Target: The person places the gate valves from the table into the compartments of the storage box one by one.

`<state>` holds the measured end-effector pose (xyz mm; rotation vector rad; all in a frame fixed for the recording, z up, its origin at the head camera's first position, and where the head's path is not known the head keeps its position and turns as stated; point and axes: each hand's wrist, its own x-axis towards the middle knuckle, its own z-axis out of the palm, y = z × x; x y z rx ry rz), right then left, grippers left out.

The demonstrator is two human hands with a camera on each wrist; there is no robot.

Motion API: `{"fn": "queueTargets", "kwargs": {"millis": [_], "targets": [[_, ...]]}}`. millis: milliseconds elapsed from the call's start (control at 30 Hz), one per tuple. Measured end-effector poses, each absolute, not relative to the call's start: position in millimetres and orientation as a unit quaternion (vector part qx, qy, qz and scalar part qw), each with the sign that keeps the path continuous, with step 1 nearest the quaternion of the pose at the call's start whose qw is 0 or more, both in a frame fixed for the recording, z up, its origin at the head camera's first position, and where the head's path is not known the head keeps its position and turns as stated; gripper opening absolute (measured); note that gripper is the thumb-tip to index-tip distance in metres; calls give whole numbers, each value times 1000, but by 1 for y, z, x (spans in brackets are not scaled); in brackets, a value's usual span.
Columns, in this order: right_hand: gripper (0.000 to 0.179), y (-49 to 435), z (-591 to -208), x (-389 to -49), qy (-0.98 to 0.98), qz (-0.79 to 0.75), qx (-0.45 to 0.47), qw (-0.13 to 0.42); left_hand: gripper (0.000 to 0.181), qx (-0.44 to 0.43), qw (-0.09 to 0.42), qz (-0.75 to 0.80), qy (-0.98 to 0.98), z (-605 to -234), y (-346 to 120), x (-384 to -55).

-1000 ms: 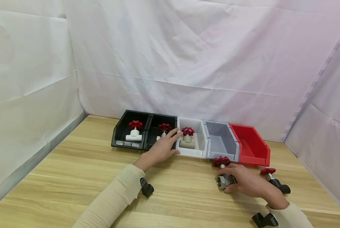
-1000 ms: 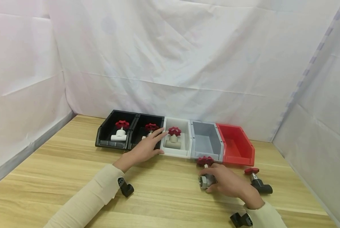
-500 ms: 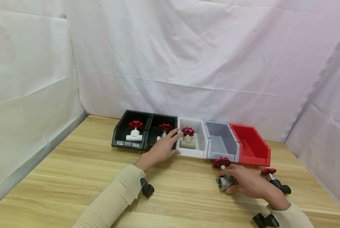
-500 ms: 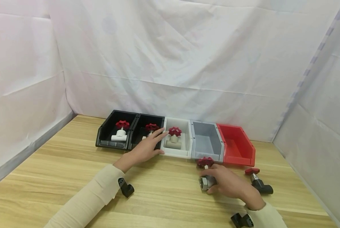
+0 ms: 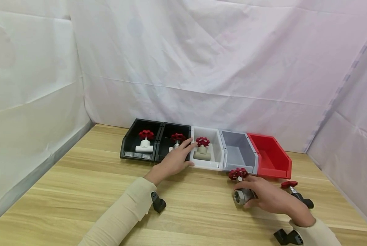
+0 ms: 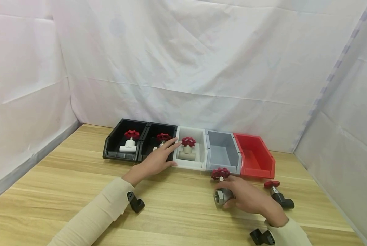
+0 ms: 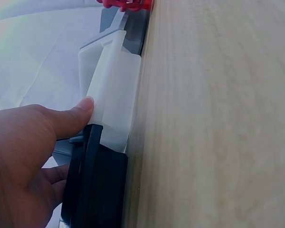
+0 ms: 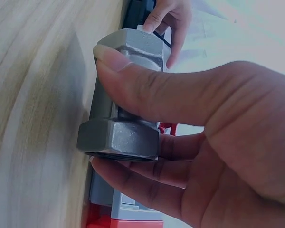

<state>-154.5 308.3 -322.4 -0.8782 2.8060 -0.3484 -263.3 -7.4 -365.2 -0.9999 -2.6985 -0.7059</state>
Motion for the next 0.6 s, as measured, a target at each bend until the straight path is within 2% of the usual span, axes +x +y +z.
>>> {"fn": "queueTargets", "kwargs": {"millis": [600], "targets": [[50,310,-319,-153,941,-119,-311,58,74,-334,87,-240,-907,-365,-7,-263]]}}
